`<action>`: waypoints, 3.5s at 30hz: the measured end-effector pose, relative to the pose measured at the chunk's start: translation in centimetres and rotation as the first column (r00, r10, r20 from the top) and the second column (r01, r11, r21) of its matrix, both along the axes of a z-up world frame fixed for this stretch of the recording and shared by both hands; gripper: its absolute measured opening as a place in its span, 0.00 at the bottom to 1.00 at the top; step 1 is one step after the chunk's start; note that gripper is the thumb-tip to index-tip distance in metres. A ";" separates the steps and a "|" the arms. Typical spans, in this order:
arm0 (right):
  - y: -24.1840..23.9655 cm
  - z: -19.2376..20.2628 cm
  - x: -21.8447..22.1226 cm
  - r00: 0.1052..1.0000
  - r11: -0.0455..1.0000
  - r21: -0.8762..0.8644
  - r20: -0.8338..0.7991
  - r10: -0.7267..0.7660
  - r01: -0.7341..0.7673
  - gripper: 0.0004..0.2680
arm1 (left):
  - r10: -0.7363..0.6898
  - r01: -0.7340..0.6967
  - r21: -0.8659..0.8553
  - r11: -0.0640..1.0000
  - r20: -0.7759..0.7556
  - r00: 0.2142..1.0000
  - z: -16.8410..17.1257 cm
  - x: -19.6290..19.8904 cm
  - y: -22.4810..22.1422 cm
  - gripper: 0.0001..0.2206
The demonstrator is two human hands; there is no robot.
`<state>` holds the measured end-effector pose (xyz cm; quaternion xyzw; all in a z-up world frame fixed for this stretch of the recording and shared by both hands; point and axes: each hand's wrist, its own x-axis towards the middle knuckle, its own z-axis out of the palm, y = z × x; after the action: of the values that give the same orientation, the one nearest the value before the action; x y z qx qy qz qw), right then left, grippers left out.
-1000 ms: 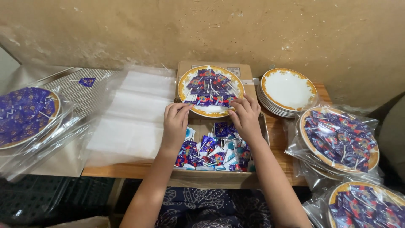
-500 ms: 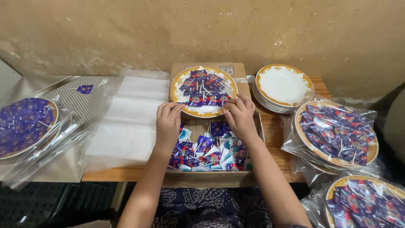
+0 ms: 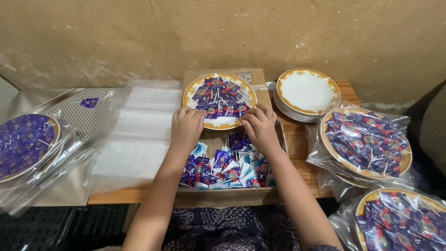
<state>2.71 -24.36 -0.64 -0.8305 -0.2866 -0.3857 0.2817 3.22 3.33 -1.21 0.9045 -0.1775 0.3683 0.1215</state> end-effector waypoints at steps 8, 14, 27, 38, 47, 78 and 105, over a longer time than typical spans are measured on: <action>0.4 -0.3 -0.9 0.980 0.980 0.062 -0.052 0.191 -0.187 0.04 | -0.055 0.055 -0.046 0.997 -0.002 0.998 1.3 -3.9 -1.2 0.10; 1.7 1.7 -4.3 0.820 0.934 -0.257 -0.570 0.060 -0.247 0.05 | -0.310 0.281 -0.188 0.941 -0.154 0.938 -1.0 -8.0 -2.3 0.09; -0.5 -3.0 -3.6 0.613 0.551 -0.743 -0.649 -0.452 -0.381 0.16 | -0.299 0.245 -0.180 0.953 -0.702 0.646 -5.4 -8.6 -2.2 0.11; 0.1 4.0 -6.0 0.458 0.962 0.182 -0.851 0.257 -0.202 0.08 | -0.552 0.280 -0.561 0.779 -0.400 0.731 -2.2 -10.0 -2.4 0.18; 2.6 2.5 -6.4 0.286 0.828 0.514 -0.777 0.560 -0.223 0.13 | -0.539 0.172 -0.606 0.777 -0.499 0.678 -1.3 -11.0 -2.6 0.14; -0.4 0.6 2.2 0.971 0.960 -0.146 0.058 -0.232 0.238 0.05 | -0.208 0.137 -0.718 0.682 -0.012 0.978 -0.9 -10.2 -0.9 0.06; 0.6 -0.7 1.3 0.974 0.972 -0.195 -0.154 -0.164 0.133 0.17 | -0.157 0.173 -0.280 0.944 0.081 0.984 3.2 -2.8 -0.4 0.09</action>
<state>3.98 -23.71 -1.32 -0.9018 -0.2326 -0.3060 0.1976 0.44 2.95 1.95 0.8483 -0.2009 0.4046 0.2763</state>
